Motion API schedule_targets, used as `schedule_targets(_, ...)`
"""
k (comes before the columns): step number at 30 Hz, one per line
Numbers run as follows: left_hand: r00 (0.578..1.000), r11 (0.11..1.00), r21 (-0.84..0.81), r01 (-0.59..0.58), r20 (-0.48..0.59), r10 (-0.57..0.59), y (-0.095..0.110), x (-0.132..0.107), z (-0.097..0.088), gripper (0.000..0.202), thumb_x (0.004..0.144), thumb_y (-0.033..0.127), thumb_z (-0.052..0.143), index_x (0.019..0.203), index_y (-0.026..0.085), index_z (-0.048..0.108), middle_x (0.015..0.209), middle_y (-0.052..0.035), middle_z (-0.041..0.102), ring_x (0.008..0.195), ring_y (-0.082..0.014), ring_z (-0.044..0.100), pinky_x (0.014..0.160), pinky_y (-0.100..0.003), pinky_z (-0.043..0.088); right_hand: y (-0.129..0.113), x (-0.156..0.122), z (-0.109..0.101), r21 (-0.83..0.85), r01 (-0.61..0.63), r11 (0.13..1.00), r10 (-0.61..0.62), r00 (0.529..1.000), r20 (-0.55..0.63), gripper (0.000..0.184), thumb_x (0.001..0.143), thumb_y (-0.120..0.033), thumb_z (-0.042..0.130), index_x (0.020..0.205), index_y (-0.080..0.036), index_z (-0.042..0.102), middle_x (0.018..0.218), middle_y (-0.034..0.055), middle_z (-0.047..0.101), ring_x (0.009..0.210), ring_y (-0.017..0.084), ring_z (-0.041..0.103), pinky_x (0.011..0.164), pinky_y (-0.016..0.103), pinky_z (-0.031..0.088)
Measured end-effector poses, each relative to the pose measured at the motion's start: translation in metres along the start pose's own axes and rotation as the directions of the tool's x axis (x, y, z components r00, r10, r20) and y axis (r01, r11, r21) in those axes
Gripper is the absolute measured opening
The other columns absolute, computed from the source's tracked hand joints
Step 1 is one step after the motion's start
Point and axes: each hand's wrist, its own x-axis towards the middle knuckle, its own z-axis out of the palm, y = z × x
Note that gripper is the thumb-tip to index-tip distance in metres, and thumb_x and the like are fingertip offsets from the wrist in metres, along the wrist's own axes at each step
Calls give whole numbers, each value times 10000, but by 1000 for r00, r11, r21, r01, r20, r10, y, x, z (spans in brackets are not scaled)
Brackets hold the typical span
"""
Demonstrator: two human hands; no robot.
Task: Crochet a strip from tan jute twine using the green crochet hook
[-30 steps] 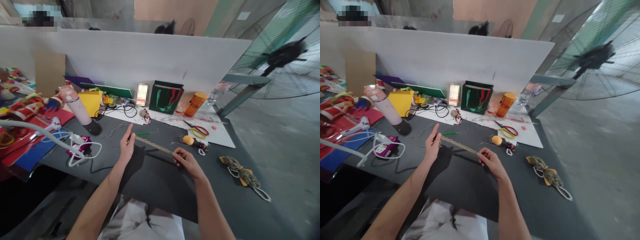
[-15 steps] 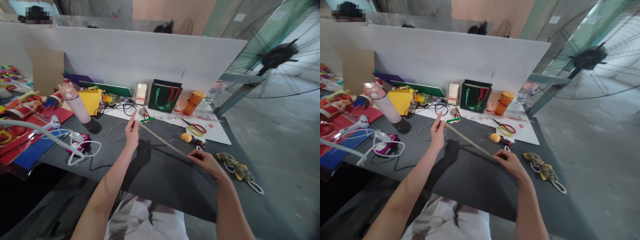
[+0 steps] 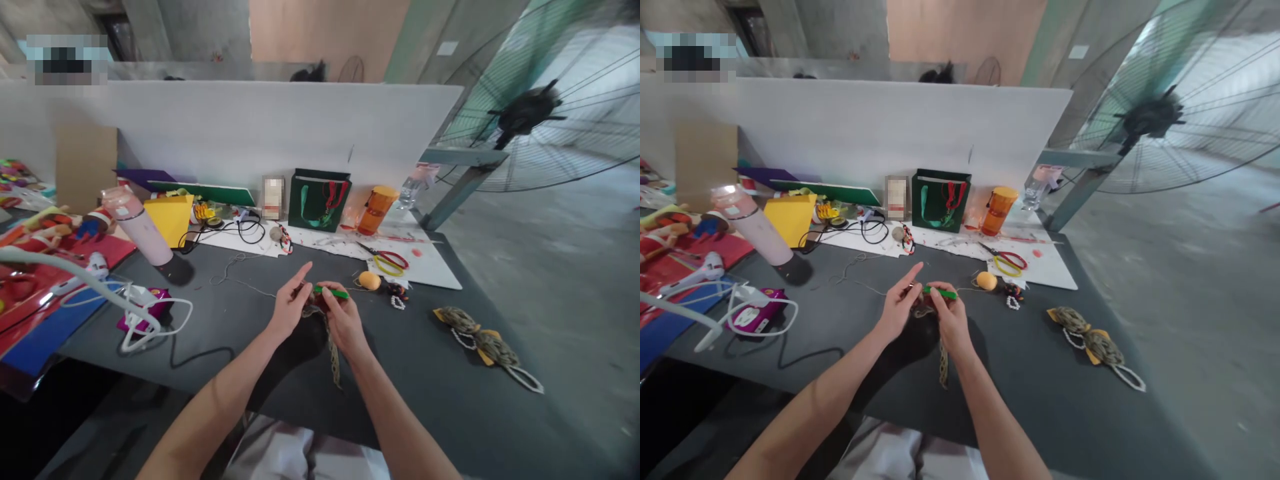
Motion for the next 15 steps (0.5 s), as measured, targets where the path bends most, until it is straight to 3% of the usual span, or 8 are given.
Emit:
schedule_targets(8,987,962,219,-161,33,158,-5,-7,5,549,930,378,588,1436,166,572,767,-17,635,691,-179,527,769,-318,478,0,-2,5,180,-81,980,84,996,-12,358,654,-475,886,843,-228,707,722,-9,719,677,180,676,648,286,548)
schedule_targets(15,978,946,250,-207,71,195,-12,-11,7,527,950,374,558,1439,178,567,809,-39,676,707,-179,562,797,-322,504,-1,-3,-4,246,-160,956,166,986,-4,332,634,-402,899,833,-232,696,717,-31,715,621,152,668,583,247,536)
